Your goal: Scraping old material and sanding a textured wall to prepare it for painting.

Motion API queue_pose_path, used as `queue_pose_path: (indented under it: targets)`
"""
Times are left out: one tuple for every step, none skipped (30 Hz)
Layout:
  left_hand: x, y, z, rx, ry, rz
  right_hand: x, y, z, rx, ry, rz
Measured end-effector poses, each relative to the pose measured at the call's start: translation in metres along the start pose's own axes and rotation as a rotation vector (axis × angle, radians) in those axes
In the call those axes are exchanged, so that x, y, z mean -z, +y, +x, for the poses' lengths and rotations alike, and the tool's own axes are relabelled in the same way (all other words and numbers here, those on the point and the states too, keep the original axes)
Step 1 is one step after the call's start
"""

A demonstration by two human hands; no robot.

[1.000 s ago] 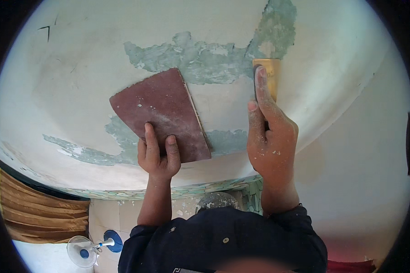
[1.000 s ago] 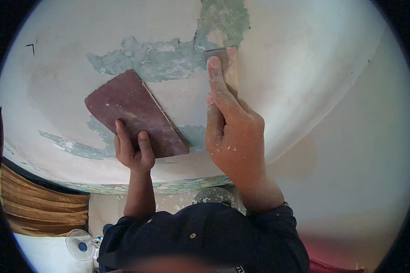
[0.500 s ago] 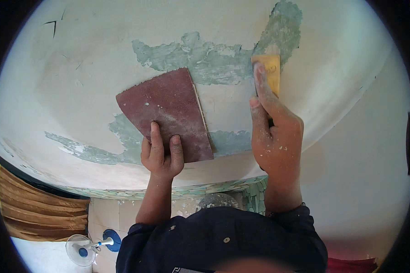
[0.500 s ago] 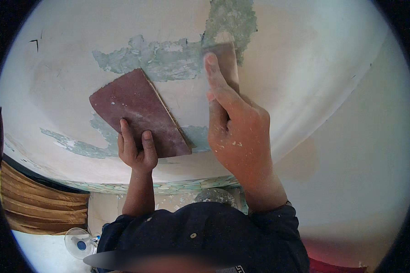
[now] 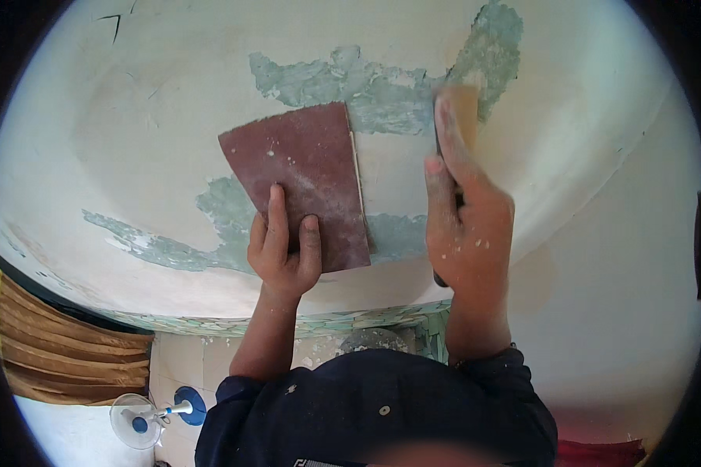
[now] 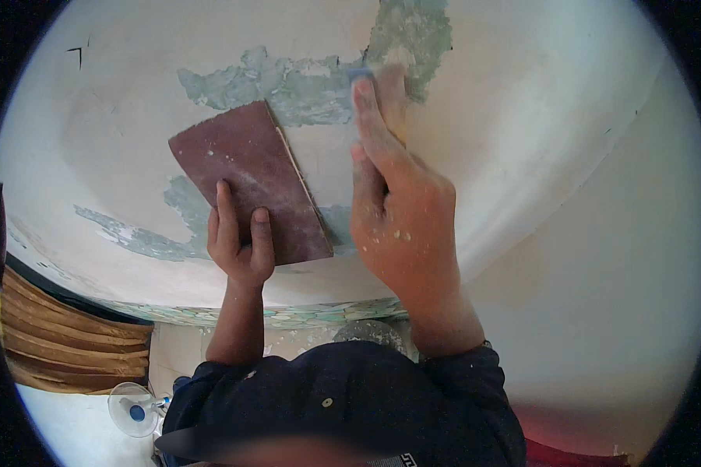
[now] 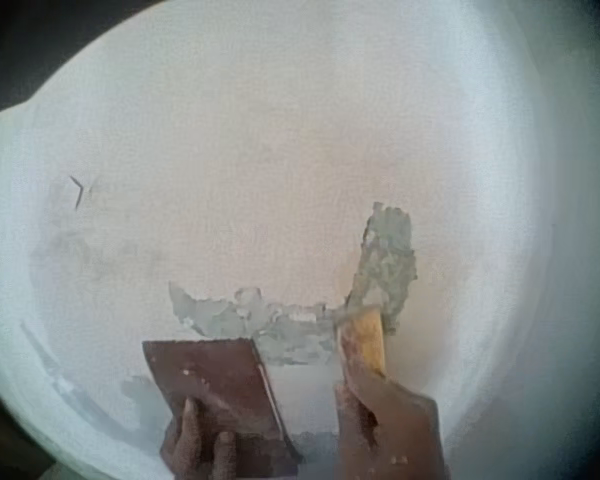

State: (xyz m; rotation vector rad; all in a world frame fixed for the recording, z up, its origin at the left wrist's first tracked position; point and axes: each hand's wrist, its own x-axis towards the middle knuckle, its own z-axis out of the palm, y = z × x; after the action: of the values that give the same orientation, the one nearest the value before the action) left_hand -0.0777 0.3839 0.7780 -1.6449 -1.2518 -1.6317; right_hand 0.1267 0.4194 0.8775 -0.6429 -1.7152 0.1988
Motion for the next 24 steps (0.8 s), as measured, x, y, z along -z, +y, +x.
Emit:
queue_pose_path:
  targets:
    - [0.002,0.001,0.005,0.027,-0.028,-0.023,0.0,-0.003,0.002,0.0,0.001,0.001]
    - [0.006,0.003,0.009,0.025,-0.028,-0.022,0.0,-0.006,0.004,-0.01,-0.006,-0.001]
    - [0.009,0.003,0.012,-0.01,-0.019,-0.015,0.001,-0.007,0.005,-0.019,-0.012,-0.003]
    - [0.013,0.004,0.016,-0.044,-0.009,-0.004,-0.002,-0.004,0.003,-0.017,-0.013,0.001]
    - [0.017,0.005,0.019,-0.045,-0.007,0.0,-0.005,0.002,-0.002,0.01,0.003,-0.011]
    - [0.022,0.006,0.021,-0.031,0.013,0.014,-0.009,0.006,-0.005,0.037,0.02,-0.023]
    - [0.026,0.007,0.024,-0.018,0.03,0.02,-0.009,0.007,-0.01,0.037,0.023,-0.025]
    - [0.03,0.007,0.025,0.014,0.023,0.024,-0.008,0.006,-0.015,0.007,-0.011,-0.045]
    - [0.031,0.006,0.028,0.012,0.022,0.02,-0.008,0.006,-0.018,-0.024,-0.044,-0.065]
    - [0.033,0.005,0.031,-0.007,0.053,0.002,-0.009,0.005,-0.017,-0.024,-0.046,-0.059]
    - [0.034,0.002,0.033,-0.025,0.084,-0.017,-0.011,0.003,-0.014,-0.021,-0.044,-0.034]
    - [0.036,-0.002,0.034,-0.053,0.079,-0.004,-0.013,0.002,-0.01,-0.018,-0.043,-0.01]
    - [0.031,-0.008,0.037,-0.052,0.076,-0.015,-0.014,0.006,-0.001,-0.023,-0.04,-0.02]
    - [0.03,-0.01,0.042,-0.089,0.087,0.02,-0.016,0.007,0.011,0.09,0.017,-0.04]
    - [0.029,-0.011,0.045,-0.126,0.099,0.054,-0.014,0.006,0.017,0.203,0.073,-0.062]
    - [0.03,-0.013,0.045,-0.127,0.098,0.054,-0.014,0.003,0.018,0.202,0.074,-0.062]
    - [0.032,-0.015,0.044,-0.099,0.077,0.059,-0.013,-0.001,0.018,0.158,0.054,-0.028]
    - [0.032,-0.016,0.044,-0.072,0.055,0.063,-0.012,-0.004,0.016,0.113,0.035,0.005]
    - [0.032,-0.02,0.042,-0.073,0.056,0.063,-0.014,-0.005,0.01,0.114,0.036,0.006]
    - [0.031,-0.023,0.04,-0.091,0.08,0.059,-0.014,-0.006,0.003,0.051,0.004,0.003]
    - [0.029,-0.026,0.037,-0.11,0.105,0.054,-0.016,-0.005,-0.003,-0.012,-0.027,-0.001]
    - [0.028,-0.027,0.037,-0.114,0.106,0.05,-0.016,-0.004,-0.007,-0.01,-0.022,-0.004]
    - [0.028,-0.027,0.037,-0.122,0.125,0.043,-0.017,-0.001,-0.011,0.002,-0.02,0.002]
    - [0.028,-0.027,0.037,-0.13,0.144,0.036,-0.018,0.0,-0.012,0.014,-0.019,0.008]
